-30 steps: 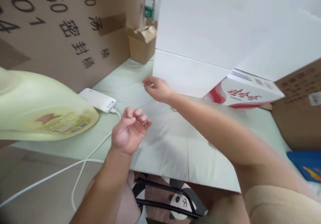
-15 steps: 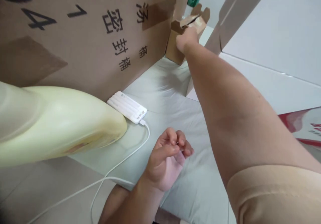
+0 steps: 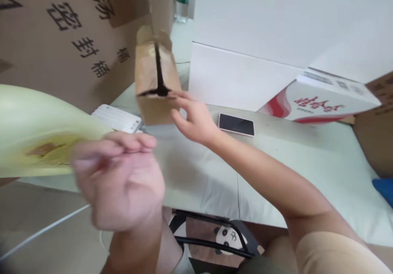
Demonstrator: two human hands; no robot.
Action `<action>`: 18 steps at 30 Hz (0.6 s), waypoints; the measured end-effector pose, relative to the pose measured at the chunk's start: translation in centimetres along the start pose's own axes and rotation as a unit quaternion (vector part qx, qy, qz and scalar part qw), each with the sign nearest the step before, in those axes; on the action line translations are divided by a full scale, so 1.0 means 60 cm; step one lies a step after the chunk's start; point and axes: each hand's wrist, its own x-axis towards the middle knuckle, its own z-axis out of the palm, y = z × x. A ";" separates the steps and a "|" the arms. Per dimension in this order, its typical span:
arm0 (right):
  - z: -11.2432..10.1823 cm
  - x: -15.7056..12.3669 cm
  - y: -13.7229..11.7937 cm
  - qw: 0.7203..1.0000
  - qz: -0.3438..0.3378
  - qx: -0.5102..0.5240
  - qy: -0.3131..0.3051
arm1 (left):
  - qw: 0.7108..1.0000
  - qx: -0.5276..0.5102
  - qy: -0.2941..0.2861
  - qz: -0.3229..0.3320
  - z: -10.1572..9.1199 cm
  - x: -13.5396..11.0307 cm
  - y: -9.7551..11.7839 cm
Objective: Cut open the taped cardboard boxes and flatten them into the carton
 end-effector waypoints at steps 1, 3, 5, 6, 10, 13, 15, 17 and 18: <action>-0.026 -0.051 -0.004 1.000 -0.015 0.023 -0.003 | 0.998 0.031 0.010 0.052 -0.002 0.002 0.000; -0.076 -0.148 -0.012 0.995 -0.062 0.077 -0.015 | 0.982 0.063 0.019 0.177 -0.008 0.009 -0.011; -0.117 -0.232 -0.021 0.988 -0.097 0.122 -0.020 | 0.967 0.137 -0.029 0.214 -0.013 0.014 -0.030; -0.134 -0.267 -0.026 0.986 -0.103 0.130 -0.011 | 0.959 0.194 -0.053 0.201 -0.016 0.015 -0.039; -0.171 -0.362 -0.039 0.990 -0.097 0.094 0.040 | 0.923 0.333 -0.130 0.140 -0.017 0.009 -0.064; -0.181 -0.392 -0.034 0.990 -0.083 0.091 0.067 | 0.902 0.379 -0.172 0.111 -0.015 0.007 -0.077; -0.184 -0.401 -0.025 0.988 -0.080 0.110 0.066 | 0.895 0.390 -0.192 0.102 -0.014 0.008 -0.085; -0.186 -0.408 -0.015 0.988 -0.077 0.124 0.055 | 0.901 0.378 -0.189 0.097 -0.013 0.010 -0.093; -0.187 -0.411 -0.011 0.988 -0.074 0.126 0.054 | 0.905 0.373 -0.187 0.087 -0.013 0.010 -0.095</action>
